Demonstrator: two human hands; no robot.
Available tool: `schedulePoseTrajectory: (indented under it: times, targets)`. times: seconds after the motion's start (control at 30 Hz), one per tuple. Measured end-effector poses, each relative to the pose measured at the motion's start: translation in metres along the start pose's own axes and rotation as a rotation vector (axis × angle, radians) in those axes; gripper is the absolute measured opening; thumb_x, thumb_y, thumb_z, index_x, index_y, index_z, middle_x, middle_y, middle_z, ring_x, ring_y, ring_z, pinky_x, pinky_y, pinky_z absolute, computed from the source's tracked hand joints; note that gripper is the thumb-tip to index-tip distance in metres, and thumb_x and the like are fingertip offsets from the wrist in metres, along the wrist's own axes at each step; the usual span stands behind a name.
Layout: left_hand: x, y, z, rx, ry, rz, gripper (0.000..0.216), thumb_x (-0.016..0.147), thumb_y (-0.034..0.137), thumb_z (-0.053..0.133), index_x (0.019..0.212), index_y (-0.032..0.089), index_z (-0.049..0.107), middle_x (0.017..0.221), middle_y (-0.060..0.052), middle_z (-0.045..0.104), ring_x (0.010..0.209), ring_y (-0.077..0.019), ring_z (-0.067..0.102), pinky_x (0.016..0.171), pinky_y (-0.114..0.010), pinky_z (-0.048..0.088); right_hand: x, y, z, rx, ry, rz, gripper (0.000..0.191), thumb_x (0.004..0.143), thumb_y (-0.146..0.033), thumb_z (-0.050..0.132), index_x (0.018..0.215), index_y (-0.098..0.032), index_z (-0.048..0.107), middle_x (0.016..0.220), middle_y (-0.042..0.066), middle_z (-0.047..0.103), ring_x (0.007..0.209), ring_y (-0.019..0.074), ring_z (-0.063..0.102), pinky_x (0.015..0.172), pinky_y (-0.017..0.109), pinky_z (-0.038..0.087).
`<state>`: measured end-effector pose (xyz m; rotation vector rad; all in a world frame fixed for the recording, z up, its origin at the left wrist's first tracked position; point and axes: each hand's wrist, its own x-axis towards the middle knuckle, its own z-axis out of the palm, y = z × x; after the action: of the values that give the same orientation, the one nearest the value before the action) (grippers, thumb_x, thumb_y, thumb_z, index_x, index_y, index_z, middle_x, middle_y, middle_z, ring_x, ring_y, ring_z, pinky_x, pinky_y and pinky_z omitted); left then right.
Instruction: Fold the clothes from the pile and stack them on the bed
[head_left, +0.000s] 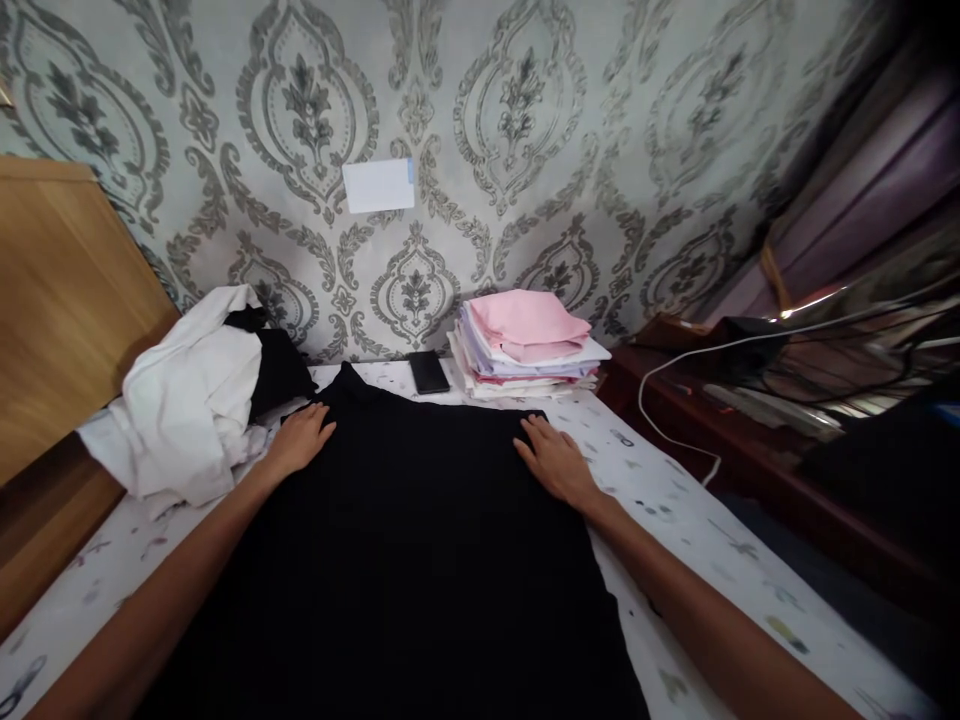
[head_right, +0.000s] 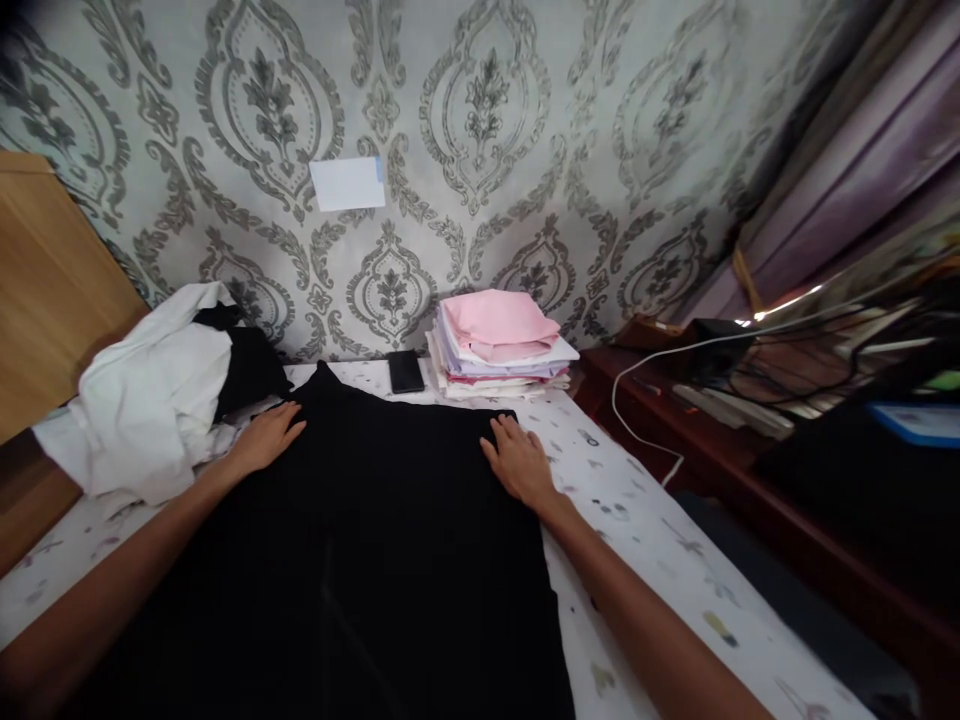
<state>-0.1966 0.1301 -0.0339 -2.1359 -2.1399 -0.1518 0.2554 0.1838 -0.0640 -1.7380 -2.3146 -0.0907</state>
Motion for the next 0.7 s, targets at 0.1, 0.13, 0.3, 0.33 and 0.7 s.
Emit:
schedulePoseTrajectory:
  times: [0.1, 0.13, 0.3, 0.33, 0.7]
  targets:
    - [0.018, 0.015, -0.015, 0.084, 0.053, 0.012, 0.042, 0.097, 0.027, 0.043, 0.135, 0.014, 0.053, 0.127, -0.018, 0.064, 0.116, -0.0304, 0.061, 0.099, -0.044, 0.047, 0.009, 0.004, -0.002, 0.017, 0.050, -0.002, 0.044, 0.100, -0.031, 0.037, 0.134, -0.013, 0.058, 0.139, 0.017, 0.059, 0.129, 0.0296, 0.053, 0.106, 0.045, 0.042]
    - [0.026, 0.020, -0.019, 0.117, 0.073, 0.035, 0.044, 0.095, 0.024, 0.045, 0.138, 0.015, 0.051, 0.128, -0.017, 0.062, 0.115, -0.0308, 0.060, 0.097, -0.044, 0.048, 0.013, 0.005, -0.002, 0.017, 0.068, 0.000, 0.043, 0.099, -0.028, 0.038, 0.133, -0.014, 0.058, 0.133, 0.017, 0.063, 0.123, 0.0296, 0.056, 0.102, 0.044, 0.045]
    - [0.064, 0.038, -0.029, 0.183, 0.085, 0.167, 0.046, 0.091, 0.009, 0.041, 0.132, 0.022, 0.058, 0.134, -0.016, 0.056, 0.122, -0.0310, 0.052, 0.090, -0.043, 0.051, 0.038, 0.017, -0.006, 0.015, 0.074, 0.151, 0.045, 0.096, -0.030, 0.047, 0.136, -0.012, 0.054, 0.120, 0.019, 0.061, 0.107, 0.0292, 0.059, 0.088, 0.038, 0.047]
    - [0.070, 0.040, -0.030, 0.179, 0.074, 0.174, 0.043, 0.091, 0.008, 0.040, 0.125, 0.023, 0.062, 0.131, -0.015, 0.057, 0.121, -0.0302, 0.053, 0.087, -0.041, 0.052, 0.043, 0.020, -0.008, 0.032, 0.046, 0.194, 0.044, 0.095, -0.033, 0.049, 0.133, -0.013, 0.057, 0.121, 0.018, 0.059, 0.104, 0.0281, 0.060, 0.086, 0.037, 0.047]
    - [0.050, 0.039, -0.084, 0.039, 0.209, 0.100, 0.025, 0.092, 0.019, 0.044, 0.111, 0.018, 0.061, 0.113, -0.012, 0.066, 0.106, -0.0270, 0.062, 0.086, -0.036, 0.051, 0.045, 0.019, -0.031, 0.149, 0.020, 0.165, 0.020, 0.086, -0.023, 0.053, 0.102, -0.020, 0.065, 0.097, 0.007, 0.071, 0.088, 0.0231, 0.063, 0.070, 0.030, 0.042]
